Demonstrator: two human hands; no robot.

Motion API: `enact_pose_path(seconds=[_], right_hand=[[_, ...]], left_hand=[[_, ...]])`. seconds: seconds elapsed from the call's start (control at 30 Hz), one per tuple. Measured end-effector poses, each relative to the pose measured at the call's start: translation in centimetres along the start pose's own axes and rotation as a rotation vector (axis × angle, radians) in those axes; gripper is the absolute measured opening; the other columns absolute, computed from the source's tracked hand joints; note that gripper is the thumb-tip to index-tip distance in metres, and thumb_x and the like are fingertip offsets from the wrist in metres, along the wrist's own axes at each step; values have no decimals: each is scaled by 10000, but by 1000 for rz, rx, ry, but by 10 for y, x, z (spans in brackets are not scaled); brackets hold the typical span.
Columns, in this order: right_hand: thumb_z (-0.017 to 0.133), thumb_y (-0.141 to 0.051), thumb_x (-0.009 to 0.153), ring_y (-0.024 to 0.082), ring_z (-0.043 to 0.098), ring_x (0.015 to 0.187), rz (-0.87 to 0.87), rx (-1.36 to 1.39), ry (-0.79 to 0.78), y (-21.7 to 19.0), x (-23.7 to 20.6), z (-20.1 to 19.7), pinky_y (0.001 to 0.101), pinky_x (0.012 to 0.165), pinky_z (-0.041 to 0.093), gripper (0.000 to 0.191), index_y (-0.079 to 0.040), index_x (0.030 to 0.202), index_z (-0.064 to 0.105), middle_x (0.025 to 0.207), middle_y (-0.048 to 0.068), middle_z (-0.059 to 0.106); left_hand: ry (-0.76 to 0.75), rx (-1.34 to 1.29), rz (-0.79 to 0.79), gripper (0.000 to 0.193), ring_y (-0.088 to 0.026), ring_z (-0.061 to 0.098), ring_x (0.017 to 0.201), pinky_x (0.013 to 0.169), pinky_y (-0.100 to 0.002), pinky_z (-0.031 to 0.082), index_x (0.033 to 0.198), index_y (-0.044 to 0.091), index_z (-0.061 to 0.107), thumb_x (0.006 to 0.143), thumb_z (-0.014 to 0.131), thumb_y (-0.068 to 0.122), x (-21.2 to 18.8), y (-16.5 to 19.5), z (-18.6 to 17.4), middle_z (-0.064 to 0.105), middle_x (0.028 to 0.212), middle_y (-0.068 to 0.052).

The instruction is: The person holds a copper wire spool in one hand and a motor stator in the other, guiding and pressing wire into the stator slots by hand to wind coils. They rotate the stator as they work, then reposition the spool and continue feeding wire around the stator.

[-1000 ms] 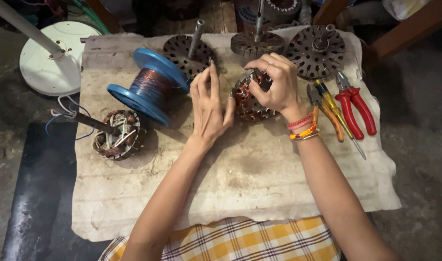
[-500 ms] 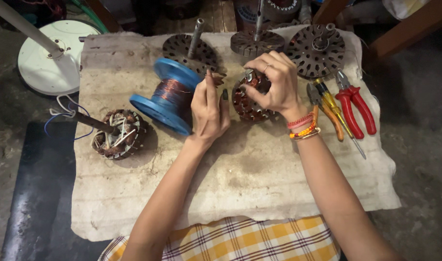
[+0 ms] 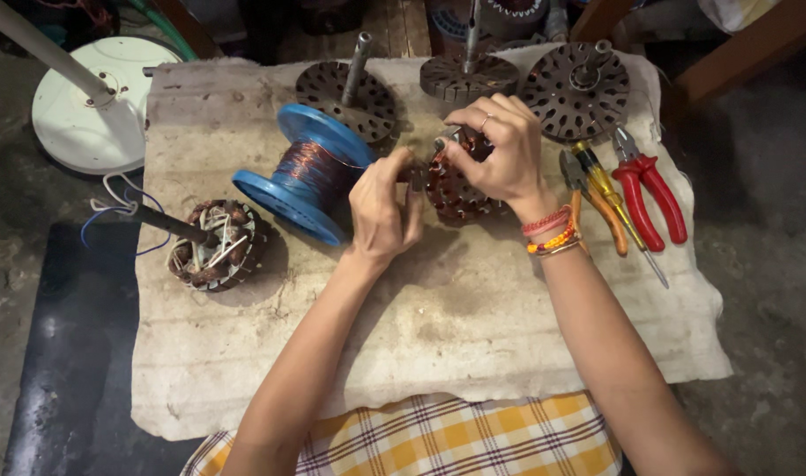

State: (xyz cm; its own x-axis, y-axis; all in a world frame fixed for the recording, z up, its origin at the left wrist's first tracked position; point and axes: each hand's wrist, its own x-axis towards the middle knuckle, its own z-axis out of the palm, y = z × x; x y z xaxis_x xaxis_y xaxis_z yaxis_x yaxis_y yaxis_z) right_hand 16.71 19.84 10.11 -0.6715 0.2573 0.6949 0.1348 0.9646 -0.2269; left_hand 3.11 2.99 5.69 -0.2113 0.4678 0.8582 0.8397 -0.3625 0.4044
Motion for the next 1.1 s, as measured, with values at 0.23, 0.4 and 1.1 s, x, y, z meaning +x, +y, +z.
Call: enact_pose_path(seconds=[0.23,0.4,1.1], right_hand=[[605,-390,1054,263,630,833,28,55,25,-9,3,-8,389,788,445,376,-68,945,765,901,72,724],[583,-404,1072,262,631,830,71,85,31,-6,3,-8,386,794,449,397,-79,962,782,910,65,736],[681,-299,1015,271,651,853,43,68,35,-13,5,-11,383,814,476,251,-72,963,774,917,73,734]], left_hand=[[-86,38,-117,171,-344,592,598,596,-438,475,788,9,598,932,616,99,-2,2,3,577,677,-159],[-242,83,-383,415,-346,589,445,493,-458,476,647,26,667,1015,540,171,-8,-6,22,584,534,-176],[-114,-38,-176,530,-353,709,926,766,-387,596,1392,-3,480,911,699,44,9,13,10,656,1239,-208]])
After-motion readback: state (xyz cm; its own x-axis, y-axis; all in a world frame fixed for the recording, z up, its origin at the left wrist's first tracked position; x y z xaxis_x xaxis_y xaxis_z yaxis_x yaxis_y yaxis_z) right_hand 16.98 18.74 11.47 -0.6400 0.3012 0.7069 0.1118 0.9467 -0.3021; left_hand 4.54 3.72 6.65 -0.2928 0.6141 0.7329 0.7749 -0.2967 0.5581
